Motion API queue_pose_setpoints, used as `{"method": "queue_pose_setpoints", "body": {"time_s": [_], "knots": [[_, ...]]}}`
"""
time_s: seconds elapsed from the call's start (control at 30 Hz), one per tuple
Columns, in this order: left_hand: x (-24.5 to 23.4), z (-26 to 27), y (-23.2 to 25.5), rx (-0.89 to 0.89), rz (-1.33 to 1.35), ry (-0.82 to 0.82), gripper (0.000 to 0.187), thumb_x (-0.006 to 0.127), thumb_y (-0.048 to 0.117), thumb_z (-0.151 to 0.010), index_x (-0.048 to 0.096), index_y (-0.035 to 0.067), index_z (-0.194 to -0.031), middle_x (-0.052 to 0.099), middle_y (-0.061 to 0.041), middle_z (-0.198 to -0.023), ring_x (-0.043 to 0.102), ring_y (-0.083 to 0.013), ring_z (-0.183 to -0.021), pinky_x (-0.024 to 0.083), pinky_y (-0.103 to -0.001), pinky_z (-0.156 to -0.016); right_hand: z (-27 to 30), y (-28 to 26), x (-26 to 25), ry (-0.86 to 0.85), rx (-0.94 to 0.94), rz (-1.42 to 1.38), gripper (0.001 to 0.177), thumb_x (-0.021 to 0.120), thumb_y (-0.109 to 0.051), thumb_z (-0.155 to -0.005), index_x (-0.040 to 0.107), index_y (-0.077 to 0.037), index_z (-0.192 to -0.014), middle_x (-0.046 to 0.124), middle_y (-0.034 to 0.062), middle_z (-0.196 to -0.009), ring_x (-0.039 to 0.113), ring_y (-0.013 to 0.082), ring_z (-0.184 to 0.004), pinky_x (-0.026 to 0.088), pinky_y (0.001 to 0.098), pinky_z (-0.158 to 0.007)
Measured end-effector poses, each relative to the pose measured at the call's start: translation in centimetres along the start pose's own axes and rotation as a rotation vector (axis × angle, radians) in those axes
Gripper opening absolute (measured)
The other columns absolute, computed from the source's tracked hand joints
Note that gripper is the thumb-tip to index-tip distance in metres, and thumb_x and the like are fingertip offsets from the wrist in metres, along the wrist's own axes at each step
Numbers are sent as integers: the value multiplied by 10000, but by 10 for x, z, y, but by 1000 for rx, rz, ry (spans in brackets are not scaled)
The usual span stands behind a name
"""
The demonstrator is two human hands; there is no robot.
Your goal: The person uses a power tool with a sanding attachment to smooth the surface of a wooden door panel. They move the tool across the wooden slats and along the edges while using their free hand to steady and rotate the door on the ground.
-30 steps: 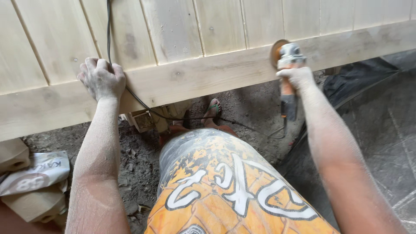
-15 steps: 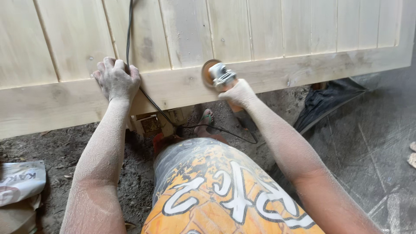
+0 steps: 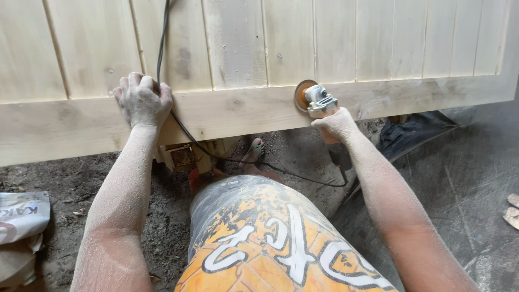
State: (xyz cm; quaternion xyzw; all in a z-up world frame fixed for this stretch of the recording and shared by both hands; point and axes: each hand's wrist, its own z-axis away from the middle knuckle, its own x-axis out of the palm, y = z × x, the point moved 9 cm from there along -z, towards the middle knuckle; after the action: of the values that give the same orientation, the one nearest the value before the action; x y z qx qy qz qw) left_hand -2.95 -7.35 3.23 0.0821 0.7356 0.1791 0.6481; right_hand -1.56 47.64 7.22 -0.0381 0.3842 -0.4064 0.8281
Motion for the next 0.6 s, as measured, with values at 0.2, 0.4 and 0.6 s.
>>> {"method": "queue_pose_setpoints", "body": {"time_s": [0.2, 0.4, 0.6], "knots": [[3, -1, -3, -6, -45, 14, 229, 662, 305, -963, 687, 129, -818, 637, -110, -1113, 550, -274, -1106, 385, -500, -1003, -28, 48, -57, 98, 188, -85, 513, 886, -187, -688, 667, -31, -1126, 708, 106, -972, 697, 200, -865, 592, 346, -759], [14, -6, -12, -20, -70, -35, 209, 626, 257, -965, 671, 116, -818, 633, -121, -1124, 552, -275, -1095, 380, -501, -996, -59, 106, -114, 131, 232, -206, 536, 868, -165, -706, 648, -13, -1170, 707, 118, -991, 700, 209, -853, 610, 364, -739], [15, 1, -10, -28, -82, 1, 177, 623, 238, -947, 658, 130, -811, 628, -104, -1127, 549, -268, -1124, 386, -499, -1017, -86, 169, -171, 185, 289, -473, 566, 797, -104, -753, 578, -39, -1271, 675, 107, -975, 685, 213, -820, 607, 393, -731]]}}
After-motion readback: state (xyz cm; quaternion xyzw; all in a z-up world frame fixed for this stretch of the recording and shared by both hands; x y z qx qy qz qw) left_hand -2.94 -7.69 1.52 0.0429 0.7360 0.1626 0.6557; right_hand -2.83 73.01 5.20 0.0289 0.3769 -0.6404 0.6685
